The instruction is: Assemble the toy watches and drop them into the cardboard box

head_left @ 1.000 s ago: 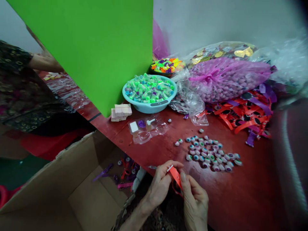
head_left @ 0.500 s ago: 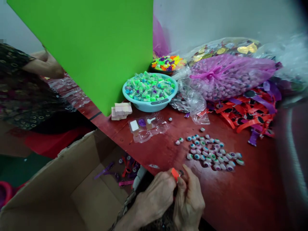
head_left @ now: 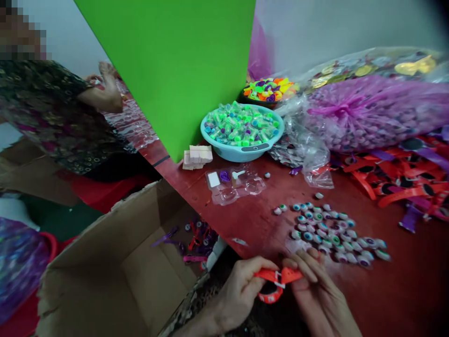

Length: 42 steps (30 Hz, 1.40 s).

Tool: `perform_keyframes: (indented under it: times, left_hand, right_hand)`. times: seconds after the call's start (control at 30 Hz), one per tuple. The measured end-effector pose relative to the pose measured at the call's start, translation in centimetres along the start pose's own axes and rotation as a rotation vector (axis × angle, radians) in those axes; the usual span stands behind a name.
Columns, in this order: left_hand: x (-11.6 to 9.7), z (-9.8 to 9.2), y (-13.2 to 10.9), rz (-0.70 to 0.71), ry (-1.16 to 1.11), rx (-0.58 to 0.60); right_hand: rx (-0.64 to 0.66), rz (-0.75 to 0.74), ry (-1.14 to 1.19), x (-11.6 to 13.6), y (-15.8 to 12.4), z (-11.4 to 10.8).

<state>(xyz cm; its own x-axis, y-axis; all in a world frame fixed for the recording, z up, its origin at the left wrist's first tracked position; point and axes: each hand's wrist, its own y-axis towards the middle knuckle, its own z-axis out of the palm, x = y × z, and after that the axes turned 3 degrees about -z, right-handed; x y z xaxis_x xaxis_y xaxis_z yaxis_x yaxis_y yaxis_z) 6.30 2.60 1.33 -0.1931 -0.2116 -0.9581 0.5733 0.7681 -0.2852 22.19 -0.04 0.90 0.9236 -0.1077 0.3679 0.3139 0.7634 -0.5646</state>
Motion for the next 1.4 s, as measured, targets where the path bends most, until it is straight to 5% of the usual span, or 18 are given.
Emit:
perform_keyframes:
  times: [0.1, 0.2, 0.4, 0.6, 0.73, 0.9, 1.2, 1.3, 1.4]
  left_hand:
    - [1.0, -0.2, -0.2, -0.057, -0.484, 0.091]
    - [1.4, -0.1, 0.2, -0.125, -0.668, 0.097]
    - [0.9, 1.2, 1.2, -0.230, -0.620, 0.236]
    - [1.4, 1.9, 0.9, -0.184, -0.619, 0.217]
    - [1.6, 2.2, 1.1, -0.216, -0.627, 0.171]
    - [0.7, 2.4, 1.9, -0.250, -0.560, 0.060]
    - [0.0, 1.7, 3.8, -0.056, -0.343, 0.048]
    - [0.3, 1.8, 4.4, -0.091, -0.318, 0.027]
    - [-0.2, 1.8, 5.1, -0.118, -0.339, 0.025]
  right_hand:
    - [0.039, 0.066, 0.140, -0.2, -0.3, 1.7]
    - [0.065, 0.066, 0.268, -0.9, -0.6, 2.9]
    - [0.102, 0.078, 0.294, -1.2, -0.5, 2.8]
    - [0.182, -0.019, 0.066, -0.9, 0.4, 1.4]
    - [0.221, -0.018, 0.119, -0.8, -0.2, 2.0]
    - [0.394, -0.043, 0.030, -0.3, -1.5, 3.5]
    - [0.670, -0.355, -0.402, -1.5, -1.0, 2.8]
    - [0.592, -0.513, -0.488, -0.1, 0.0, 2.0]
    - [0.264, -0.680, -0.646, 2.9, 1.5, 1.2]
